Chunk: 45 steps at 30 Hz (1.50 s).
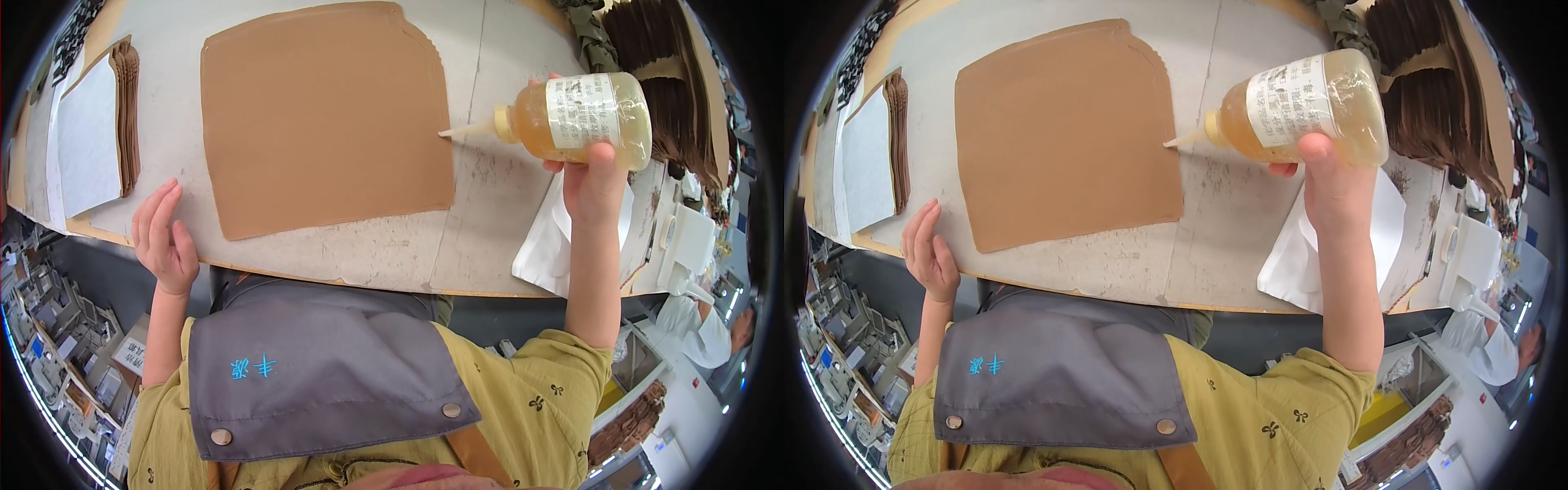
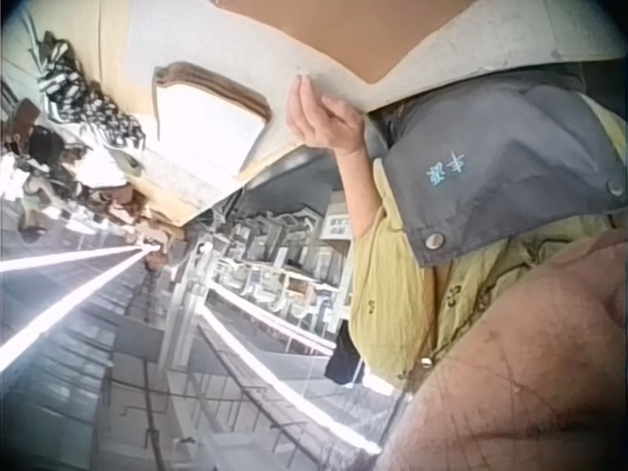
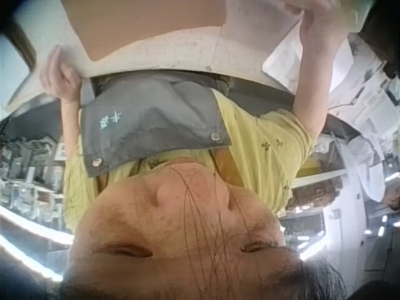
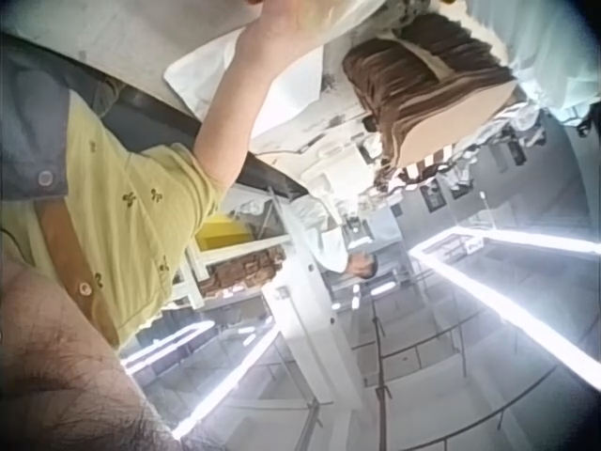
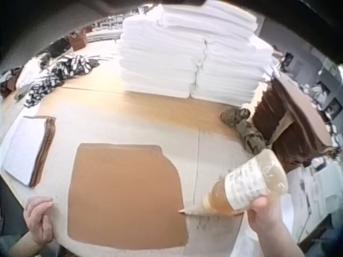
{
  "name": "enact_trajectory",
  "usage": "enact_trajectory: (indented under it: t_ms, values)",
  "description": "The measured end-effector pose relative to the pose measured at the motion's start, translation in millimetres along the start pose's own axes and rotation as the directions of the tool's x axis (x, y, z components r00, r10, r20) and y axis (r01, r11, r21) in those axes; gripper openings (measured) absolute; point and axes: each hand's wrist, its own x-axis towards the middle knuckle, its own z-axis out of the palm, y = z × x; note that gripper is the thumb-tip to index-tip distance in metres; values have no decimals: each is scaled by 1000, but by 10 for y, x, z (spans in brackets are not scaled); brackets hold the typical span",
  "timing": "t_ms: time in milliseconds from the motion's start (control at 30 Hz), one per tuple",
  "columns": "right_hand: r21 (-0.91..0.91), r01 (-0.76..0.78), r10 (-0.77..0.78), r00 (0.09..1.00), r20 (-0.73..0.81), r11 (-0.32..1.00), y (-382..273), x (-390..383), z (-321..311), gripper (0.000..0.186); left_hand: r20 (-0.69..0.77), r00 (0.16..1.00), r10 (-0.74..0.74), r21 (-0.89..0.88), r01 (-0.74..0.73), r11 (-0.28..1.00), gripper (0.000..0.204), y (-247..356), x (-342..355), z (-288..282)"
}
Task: Applying adhesive to a leather piece and carefully pressing a white paper backing onto it.
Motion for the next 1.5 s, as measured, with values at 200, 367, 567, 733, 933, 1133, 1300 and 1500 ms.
enact_trajectory:
  t_ms: [200, 367, 567, 733, 933, 1133, 1300, 1500]
  values:
    - [12, -116, 114, 989, 97, 993, -111, -152, -17, 115, -1, 1000, 6, -2, -6, 1000, 39, -8, -4, 8]
    - [209, -139, 107, 981, 161, 968, -81, -281, -63, 106, -3, 1000, 12, 3, -12, 1000, 38, -12, -2, 9]
    - [269, -139, 82, 974, 211, 953, 61, -376, -148, 111, 3, 1000, 10, 4, -10, 1000, 38, -3, -6, 0]
    - [267, -140, 82, 973, 215, 954, 19, -370, -113, 111, 3, 1000, 6, 8, -6, 1000, 38, -4, -11, 4]
    - [293, -163, 98, 969, 226, 942, 111, -430, -204, 113, -5, 1000, 3, -5, -3, 1000, 39, -9, 1, 5]
    - [429, -213, 187, 977, 102, 878, 108, -548, -217, 108, -11, 1000, 21, -17, -22, 1000, 39, -14, 28, -14]
    - [775, -230, 231, 967, 111, 588, 21, -614, -266, 96, 67, 998, 15, 56, -19, 998, 39, 233, 272, -158]
    - [729, -159, 378, 914, -146, 666, -341, -617, -121, 114, 454, 876, 165, -54, -158, 986, 59, 811, 946, 68]
